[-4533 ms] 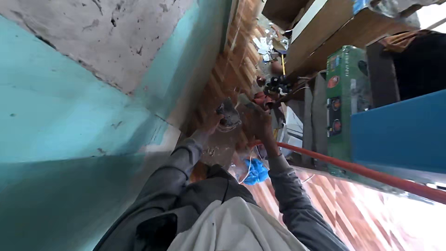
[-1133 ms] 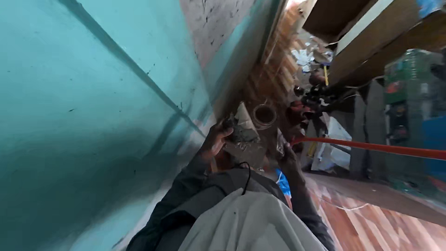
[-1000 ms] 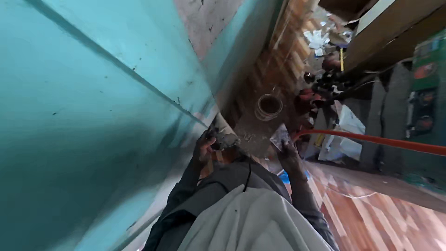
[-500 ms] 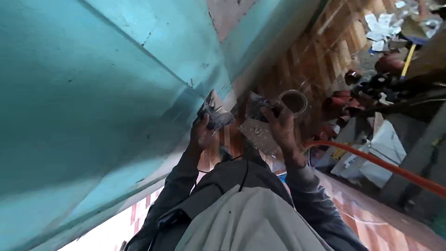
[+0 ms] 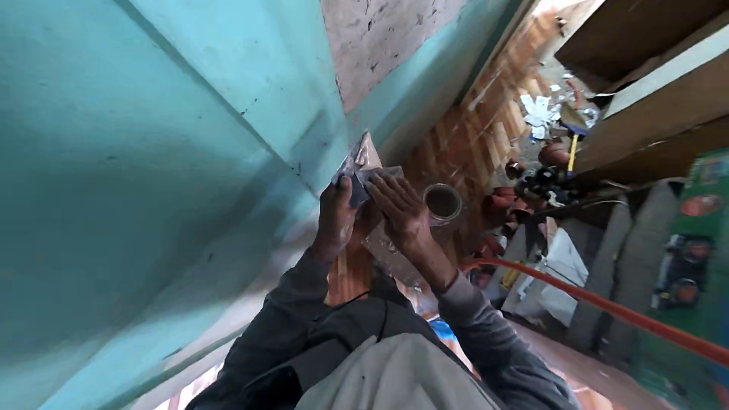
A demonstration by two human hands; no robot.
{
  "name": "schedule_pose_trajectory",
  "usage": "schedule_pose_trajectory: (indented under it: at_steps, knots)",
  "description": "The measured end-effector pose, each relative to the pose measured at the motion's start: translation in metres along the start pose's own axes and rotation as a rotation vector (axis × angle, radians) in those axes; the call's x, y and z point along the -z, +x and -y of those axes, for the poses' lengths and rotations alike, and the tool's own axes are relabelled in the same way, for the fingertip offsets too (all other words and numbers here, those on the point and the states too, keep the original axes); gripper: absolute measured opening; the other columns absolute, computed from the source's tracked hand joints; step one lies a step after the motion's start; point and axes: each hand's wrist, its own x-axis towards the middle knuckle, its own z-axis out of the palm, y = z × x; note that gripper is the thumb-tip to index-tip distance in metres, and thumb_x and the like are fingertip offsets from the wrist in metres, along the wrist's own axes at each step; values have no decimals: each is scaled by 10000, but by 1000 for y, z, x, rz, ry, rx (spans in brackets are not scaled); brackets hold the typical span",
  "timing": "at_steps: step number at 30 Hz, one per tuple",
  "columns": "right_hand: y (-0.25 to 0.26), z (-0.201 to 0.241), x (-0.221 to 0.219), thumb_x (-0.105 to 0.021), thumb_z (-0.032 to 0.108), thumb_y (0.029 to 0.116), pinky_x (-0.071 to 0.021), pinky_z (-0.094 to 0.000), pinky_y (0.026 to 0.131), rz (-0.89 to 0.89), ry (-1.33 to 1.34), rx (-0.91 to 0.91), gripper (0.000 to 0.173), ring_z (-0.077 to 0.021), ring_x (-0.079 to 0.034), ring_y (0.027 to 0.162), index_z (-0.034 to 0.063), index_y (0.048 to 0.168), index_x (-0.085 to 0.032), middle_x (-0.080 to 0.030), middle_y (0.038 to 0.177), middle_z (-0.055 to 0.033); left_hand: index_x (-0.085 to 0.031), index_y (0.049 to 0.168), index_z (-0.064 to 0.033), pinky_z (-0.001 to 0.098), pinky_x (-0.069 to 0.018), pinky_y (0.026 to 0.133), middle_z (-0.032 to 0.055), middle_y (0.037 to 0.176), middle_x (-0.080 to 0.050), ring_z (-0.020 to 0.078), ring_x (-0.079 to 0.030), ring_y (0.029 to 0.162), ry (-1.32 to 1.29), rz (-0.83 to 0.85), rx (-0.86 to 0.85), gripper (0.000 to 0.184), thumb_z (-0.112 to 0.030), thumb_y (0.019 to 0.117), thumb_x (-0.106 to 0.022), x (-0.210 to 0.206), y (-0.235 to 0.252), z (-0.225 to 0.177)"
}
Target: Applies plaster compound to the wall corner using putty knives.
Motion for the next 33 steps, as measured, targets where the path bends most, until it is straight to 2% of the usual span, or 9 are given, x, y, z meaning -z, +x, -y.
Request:
schedule_pose_trajectory:
  at_steps: [4, 8, 11, 13, 15, 18, 23, 27, 33]
  knots:
    - [-16, 29, -9, -527, -11, 963, -446, -444, 1163, 16, -42, -14, 372, -227, -598, 1319, 105, 1241, -744, -697, 1321, -68, -621, 1286, -107, 324, -575, 886, 6, 1105, -686, 109, -659, 998, 75, 91, -64, 343, -342, 1054, -530, 19, -6, -9]
    - [-44, 66, -14, -527, 3, 978, -497, -427, 1104, 187, -58, -3, 376, -217, -635, 1270, 153, 1248, -741, -709, 1300, -35, -632, 1265, -113, 353, -561, 935, -18, 1110, -676, 86, -645, 1023, 211, 152, -116, 347, -368, 1059, -518, 64, -23, -33]
    - [-94, 100, -42, -517, 55, 1016, -556, -383, 1008, 320, 163, -394, 319, -168, -698, 1128, 109, 1245, -732, -740, 1204, -56, -554, 1355, -134, 442, -528, 1041, 5, 1232, -656, 154, -632, 1157, 21, 141, -149, 397, -397, 1060, -517, 114, -39, -68]
    - [-117, 125, -58, -557, 99, 1009, -576, -321, 892, 127, 356, -838, 256, -119, -698, 937, -2, 1186, -711, -739, 1028, -94, -522, 1368, -181, 502, -512, 1056, 25, 1272, -645, 210, -619, 1209, -156, 129, -99, 386, -411, 1058, -517, 152, -51, -79]
    - [-135, 130, -88, -608, 92, 978, -600, -303, 782, -294, 551, -1048, 186, -94, -682, 808, -32, 1105, -662, -705, 903, -57, -508, 1383, -188, 526, -512, 1049, 42, 1288, -639, 232, -615, 1221, -232, 75, 18, 391, -417, 1066, -488, 191, -71, -77]
    - [-124, 126, -129, -683, 144, 972, -616, -407, 791, -694, 822, -1291, 309, -182, -703, 880, 18, 1240, -598, -710, 1016, -93, -488, 1351, -137, 462, -563, 972, 56, 1193, -668, 204, -662, 1115, -288, 29, 214, 342, -346, 1101, -382, 240, -104, -59]
    - [-96, 68, -187, -717, 128, 934, -610, -419, 869, -701, 858, -1212, 345, -205, -701, 968, -33, 1223, -618, -707, 1078, -138, -499, 1314, -119, 400, -606, 884, 55, 1125, -691, 178, -694, 1034, -202, -96, 453, 357, -331, 1118, -287, 278, -133, -39]
    - [-71, 48, -150, -706, 159, 949, -599, -356, 870, -648, 742, -1146, 337, -149, -687, 951, -24, 1213, -603, -688, 1044, -96, -523, 1286, -136, 403, -598, 888, 39, 1101, -688, 170, -688, 1018, -129, -85, 455, 322, -341, 1105, -352, 296, -134, -38]
    - [-75, 25, -142, -691, 61, 942, -606, -414, 895, -751, 912, -1101, 298, -214, -701, 973, -48, 1197, -581, -699, 1039, -125, -542, 1327, -165, 422, -574, 948, 48, 1185, -681, 190, -668, 1105, -142, -47, 463, 360, -406, 1077, -446, 312, -130, -31]
